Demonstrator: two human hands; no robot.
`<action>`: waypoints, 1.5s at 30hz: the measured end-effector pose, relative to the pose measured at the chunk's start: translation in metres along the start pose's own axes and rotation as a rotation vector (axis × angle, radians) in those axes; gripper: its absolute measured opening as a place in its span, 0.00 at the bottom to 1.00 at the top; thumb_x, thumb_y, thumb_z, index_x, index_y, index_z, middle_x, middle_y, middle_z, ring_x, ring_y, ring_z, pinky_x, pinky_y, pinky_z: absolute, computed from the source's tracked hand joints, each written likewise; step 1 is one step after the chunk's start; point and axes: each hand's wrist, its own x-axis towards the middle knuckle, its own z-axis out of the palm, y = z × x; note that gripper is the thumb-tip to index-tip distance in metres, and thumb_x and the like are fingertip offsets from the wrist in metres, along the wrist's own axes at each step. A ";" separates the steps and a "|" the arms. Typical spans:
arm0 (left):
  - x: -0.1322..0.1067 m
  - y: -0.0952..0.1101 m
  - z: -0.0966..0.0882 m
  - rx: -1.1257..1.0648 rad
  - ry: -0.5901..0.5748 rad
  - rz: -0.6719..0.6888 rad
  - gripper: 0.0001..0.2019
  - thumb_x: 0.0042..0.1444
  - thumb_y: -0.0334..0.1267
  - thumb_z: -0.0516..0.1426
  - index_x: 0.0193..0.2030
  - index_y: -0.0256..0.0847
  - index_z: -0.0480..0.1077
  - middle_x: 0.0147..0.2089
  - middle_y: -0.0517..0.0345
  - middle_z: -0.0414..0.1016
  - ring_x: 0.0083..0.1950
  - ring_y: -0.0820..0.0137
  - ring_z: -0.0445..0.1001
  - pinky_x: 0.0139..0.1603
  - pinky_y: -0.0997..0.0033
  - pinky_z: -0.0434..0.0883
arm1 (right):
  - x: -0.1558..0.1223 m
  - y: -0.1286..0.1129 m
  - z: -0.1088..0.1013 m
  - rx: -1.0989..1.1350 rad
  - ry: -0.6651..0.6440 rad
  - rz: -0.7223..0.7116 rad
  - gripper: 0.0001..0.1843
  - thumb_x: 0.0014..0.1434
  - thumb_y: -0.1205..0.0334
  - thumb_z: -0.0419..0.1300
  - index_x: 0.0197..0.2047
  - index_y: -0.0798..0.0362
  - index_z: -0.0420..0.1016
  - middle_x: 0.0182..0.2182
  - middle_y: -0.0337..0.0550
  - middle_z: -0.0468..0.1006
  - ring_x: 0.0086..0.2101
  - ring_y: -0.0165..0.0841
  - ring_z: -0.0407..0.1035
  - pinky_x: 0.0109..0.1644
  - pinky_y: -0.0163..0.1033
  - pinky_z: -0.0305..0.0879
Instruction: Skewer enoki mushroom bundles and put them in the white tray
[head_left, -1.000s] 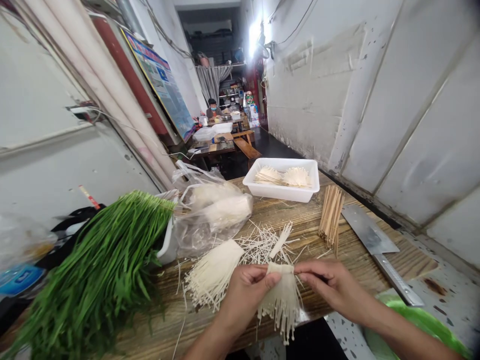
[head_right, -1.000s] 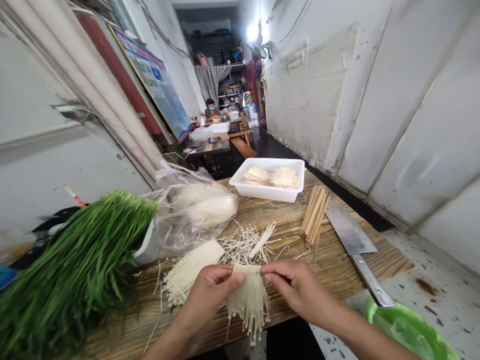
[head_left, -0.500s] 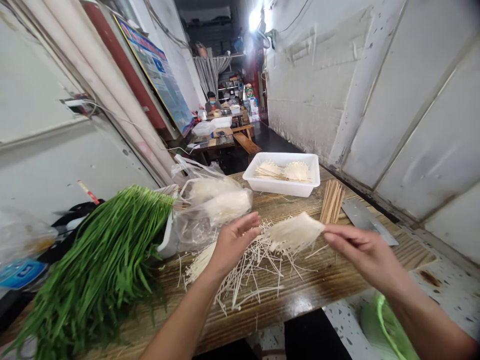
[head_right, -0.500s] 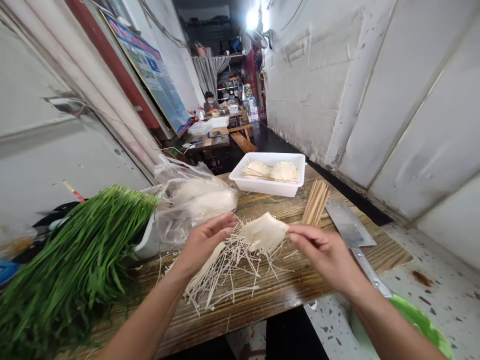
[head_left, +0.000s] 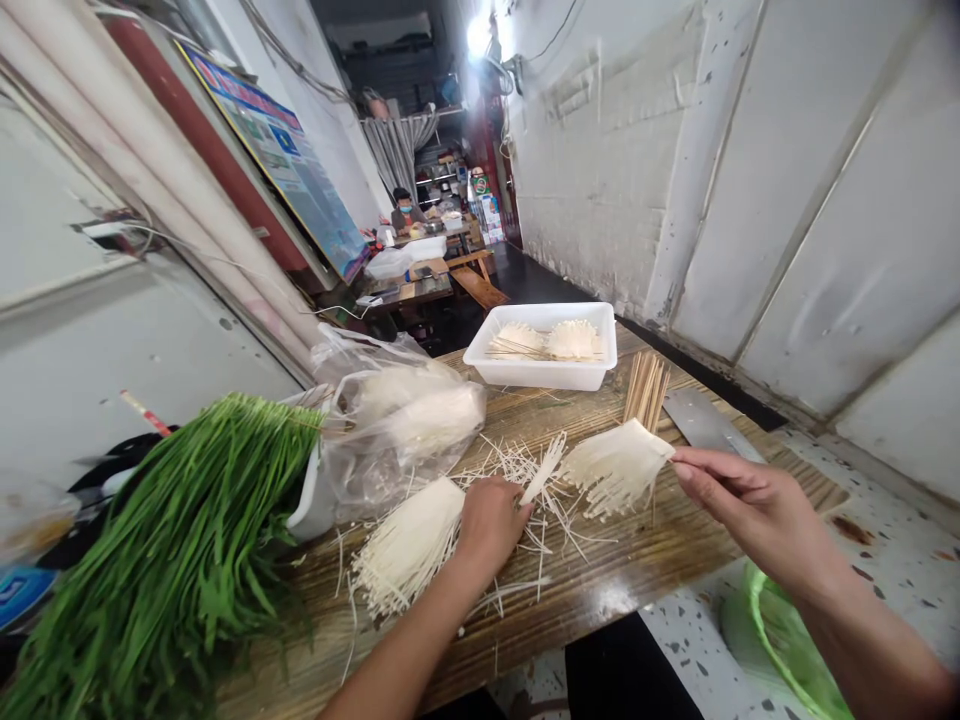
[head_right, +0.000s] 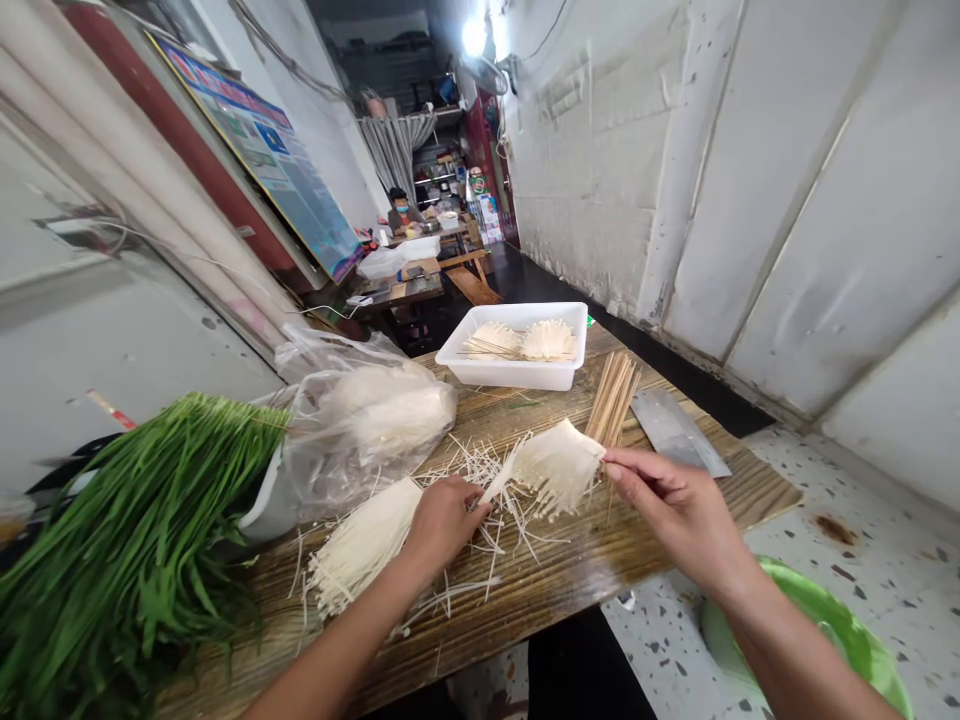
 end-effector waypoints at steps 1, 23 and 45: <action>0.002 0.000 -0.001 -0.005 0.009 -0.003 0.06 0.48 0.36 0.58 0.27 0.41 0.77 0.29 0.53 0.76 0.33 0.64 0.72 0.38 0.66 0.65 | 0.000 0.000 0.001 0.005 -0.011 0.001 0.17 0.52 0.47 0.62 0.39 0.49 0.79 0.35 0.42 0.82 0.35 0.38 0.76 0.40 0.40 0.74; 0.005 0.014 -0.100 -1.369 0.441 0.008 0.09 0.52 0.42 0.60 0.36 0.39 0.70 0.36 0.54 0.80 0.41 0.65 0.77 0.51 0.58 0.69 | 0.003 -0.029 0.039 0.090 -0.312 -0.130 0.14 0.61 0.57 0.54 0.46 0.48 0.77 0.39 0.43 0.80 0.39 0.35 0.74 0.44 0.41 0.71; -0.009 0.014 -0.062 -1.494 0.174 -0.223 0.13 0.46 0.41 0.63 0.37 0.36 0.75 0.30 0.56 0.78 0.33 0.71 0.74 0.40 0.69 0.70 | 0.010 -0.046 0.051 0.065 -0.471 -0.155 0.14 0.63 0.60 0.51 0.44 0.48 0.78 0.33 0.41 0.80 0.36 0.34 0.72 0.41 0.38 0.68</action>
